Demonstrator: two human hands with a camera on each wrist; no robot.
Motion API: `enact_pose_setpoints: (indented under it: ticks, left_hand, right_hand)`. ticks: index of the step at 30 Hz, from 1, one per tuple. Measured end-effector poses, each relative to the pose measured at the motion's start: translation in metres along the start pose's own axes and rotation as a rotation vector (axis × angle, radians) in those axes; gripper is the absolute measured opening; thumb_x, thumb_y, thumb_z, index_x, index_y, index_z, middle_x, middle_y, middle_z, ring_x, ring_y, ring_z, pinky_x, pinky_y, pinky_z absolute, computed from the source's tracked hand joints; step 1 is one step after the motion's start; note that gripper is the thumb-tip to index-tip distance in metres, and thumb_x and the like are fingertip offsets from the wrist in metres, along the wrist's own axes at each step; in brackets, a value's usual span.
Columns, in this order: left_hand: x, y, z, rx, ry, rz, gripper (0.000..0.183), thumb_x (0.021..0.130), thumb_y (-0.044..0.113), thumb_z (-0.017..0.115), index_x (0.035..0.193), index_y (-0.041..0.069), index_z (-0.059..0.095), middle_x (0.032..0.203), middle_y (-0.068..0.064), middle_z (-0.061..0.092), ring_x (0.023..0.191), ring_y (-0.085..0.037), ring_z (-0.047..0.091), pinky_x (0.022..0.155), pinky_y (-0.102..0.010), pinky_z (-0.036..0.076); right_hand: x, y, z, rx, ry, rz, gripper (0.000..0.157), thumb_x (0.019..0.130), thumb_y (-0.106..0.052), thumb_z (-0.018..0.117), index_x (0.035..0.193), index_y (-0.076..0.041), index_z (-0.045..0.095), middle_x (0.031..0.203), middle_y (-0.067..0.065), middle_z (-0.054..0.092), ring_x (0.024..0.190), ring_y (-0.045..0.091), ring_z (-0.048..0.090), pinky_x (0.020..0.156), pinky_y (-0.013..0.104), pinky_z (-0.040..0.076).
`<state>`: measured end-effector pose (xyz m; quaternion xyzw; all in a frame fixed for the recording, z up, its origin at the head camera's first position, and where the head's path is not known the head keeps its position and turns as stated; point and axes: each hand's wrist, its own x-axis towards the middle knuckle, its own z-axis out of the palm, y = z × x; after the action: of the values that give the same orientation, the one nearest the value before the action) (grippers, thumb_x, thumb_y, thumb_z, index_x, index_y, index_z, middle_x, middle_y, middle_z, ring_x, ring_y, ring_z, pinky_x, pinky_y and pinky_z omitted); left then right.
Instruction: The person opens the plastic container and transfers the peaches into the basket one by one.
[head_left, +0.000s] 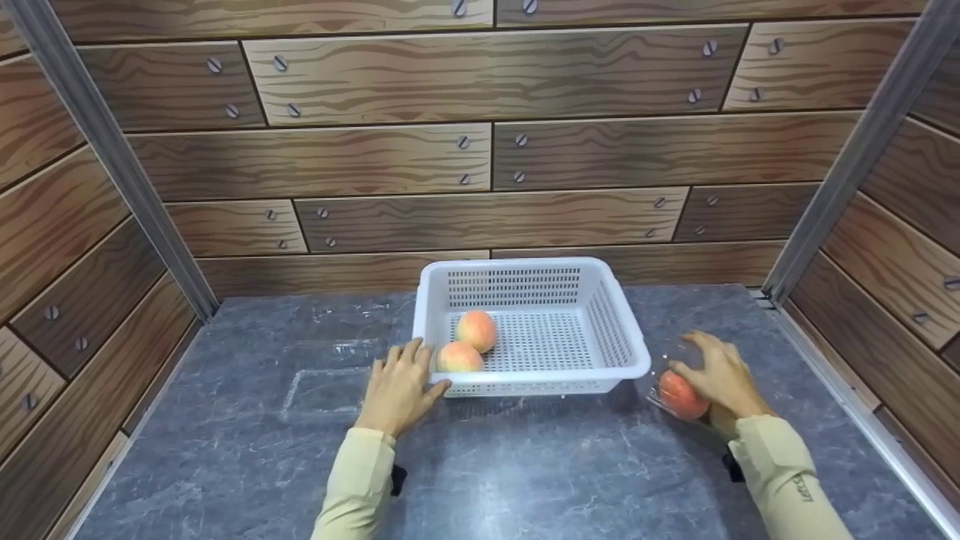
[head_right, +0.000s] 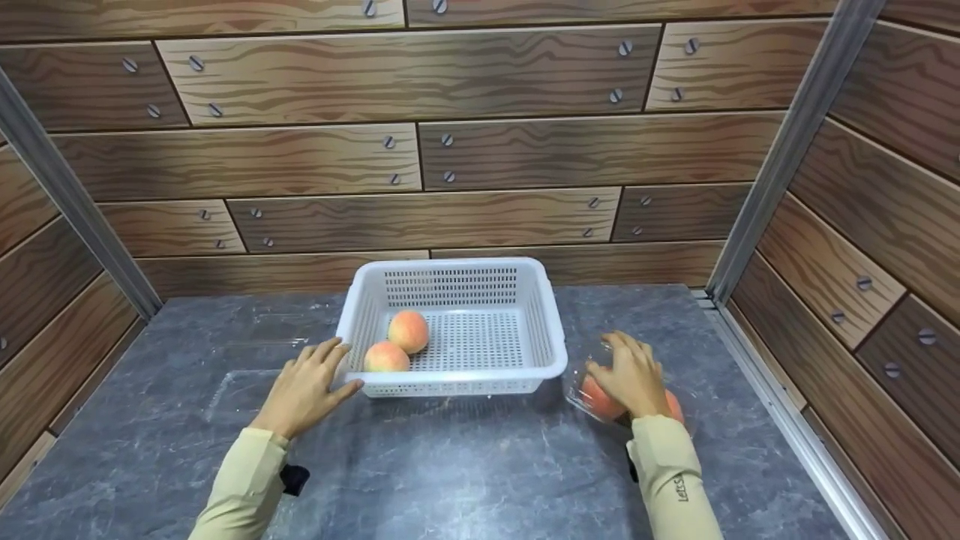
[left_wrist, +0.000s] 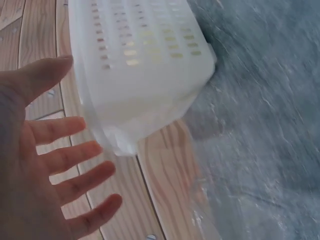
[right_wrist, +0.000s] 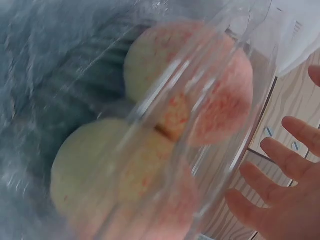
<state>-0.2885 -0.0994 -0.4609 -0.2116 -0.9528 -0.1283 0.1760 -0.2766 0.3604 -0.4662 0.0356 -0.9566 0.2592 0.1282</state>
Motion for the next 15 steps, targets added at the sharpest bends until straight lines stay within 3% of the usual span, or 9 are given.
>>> enact_pose_setpoints:
  ticks: [7,15]
  left_hand:
    - [0.007,0.018,-0.002,0.016,0.077,0.12,0.053,0.092,0.036,0.073,0.132,0.004,0.06,0.134,-0.019,0.06,0.119,-0.037,0.057,0.089,-0.053,0.052]
    - [0.008,0.042,0.009,0.003,0.156,0.245,0.045,0.091,0.034,0.075,0.125,0.008,0.064,0.127,-0.012,0.065,0.116,-0.031,0.06,0.092,-0.05,0.053]
  right_hand:
    - [-0.011,0.011,-0.004,-0.029,-0.016,-0.009,0.056,0.089,-0.021,0.071,0.133,0.01,0.054,0.14,0.039,0.046,0.122,0.064,0.04,0.096,0.08,0.031]
    - [-0.019,0.016,-0.005,-0.05,-0.022,-0.029,0.058,0.085,-0.021,0.074,0.129,0.012,0.055,0.138,0.041,0.046,0.12,0.064,0.043,0.094,0.079,0.034]
